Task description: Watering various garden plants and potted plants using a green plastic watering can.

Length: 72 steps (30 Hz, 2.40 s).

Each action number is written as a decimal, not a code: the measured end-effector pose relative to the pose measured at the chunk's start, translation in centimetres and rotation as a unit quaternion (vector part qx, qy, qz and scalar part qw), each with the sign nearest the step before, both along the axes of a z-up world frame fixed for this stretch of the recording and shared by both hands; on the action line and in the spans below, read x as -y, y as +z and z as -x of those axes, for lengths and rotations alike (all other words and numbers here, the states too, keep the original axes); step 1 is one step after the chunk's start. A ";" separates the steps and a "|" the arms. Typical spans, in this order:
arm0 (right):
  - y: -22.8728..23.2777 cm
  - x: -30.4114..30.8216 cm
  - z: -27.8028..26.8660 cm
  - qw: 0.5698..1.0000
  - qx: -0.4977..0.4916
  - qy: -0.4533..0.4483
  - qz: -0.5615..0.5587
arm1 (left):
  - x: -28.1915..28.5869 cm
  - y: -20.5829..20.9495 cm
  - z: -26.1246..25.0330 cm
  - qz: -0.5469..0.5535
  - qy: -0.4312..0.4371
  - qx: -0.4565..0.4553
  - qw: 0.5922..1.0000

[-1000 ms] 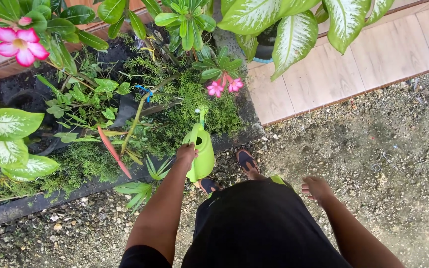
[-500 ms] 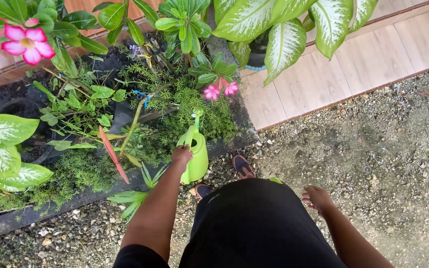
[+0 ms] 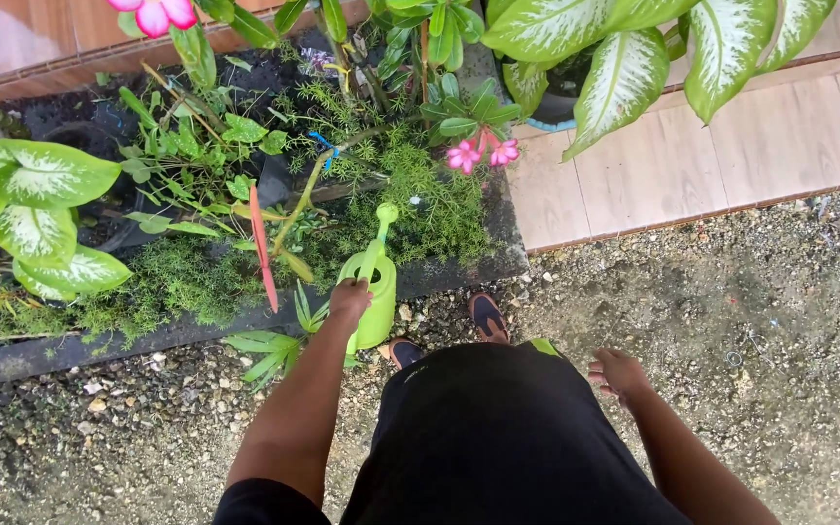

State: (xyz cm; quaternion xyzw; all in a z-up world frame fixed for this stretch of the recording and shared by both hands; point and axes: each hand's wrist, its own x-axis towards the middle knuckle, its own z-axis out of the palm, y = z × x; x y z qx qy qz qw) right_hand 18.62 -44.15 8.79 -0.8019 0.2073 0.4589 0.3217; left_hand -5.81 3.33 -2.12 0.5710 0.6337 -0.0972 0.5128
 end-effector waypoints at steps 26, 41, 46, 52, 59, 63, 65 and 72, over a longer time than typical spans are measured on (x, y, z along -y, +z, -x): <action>-0.1 0.5 0.0 0.999 -0.028 0.030 0.010 | 8.2 6.9 -1.5 0.039 -0.118 0.020 0.992; -0.2 -4.5 -3.7 0.988 -0.044 0.151 -0.006 | 10.2 7.7 2.2 0.050 -0.068 -0.016 0.996; 4.7 -13.4 -2.2 0.970 -0.056 0.233 -0.033 | 10.7 9.2 3.7 0.058 -0.016 -0.005 0.998; 1.3 -23.9 4.8 0.927 -0.103 0.339 -0.127 | 11.1 7.3 5.1 0.071 0.049 0.018 0.996; 1.1 -30.9 12.4 0.905 -0.178 0.348 -0.169 | 11.9 4.1 5.3 0.102 0.081 0.059 0.990; 3.3 -31.9 13.6 0.930 -0.187 0.288 -0.127 | 12.8 4.1 4.5 0.092 0.031 0.078 0.992; 4.8 -31.6 13.5 0.941 -0.177 0.269 -0.108 | 13.4 3.9 3.8 0.083 -0.001 0.083 0.993; 3.8 -29.7 14.5 0.968 -0.189 0.141 -0.091 | 13.2 16.1 2.9 0.073 -0.114 0.104 0.985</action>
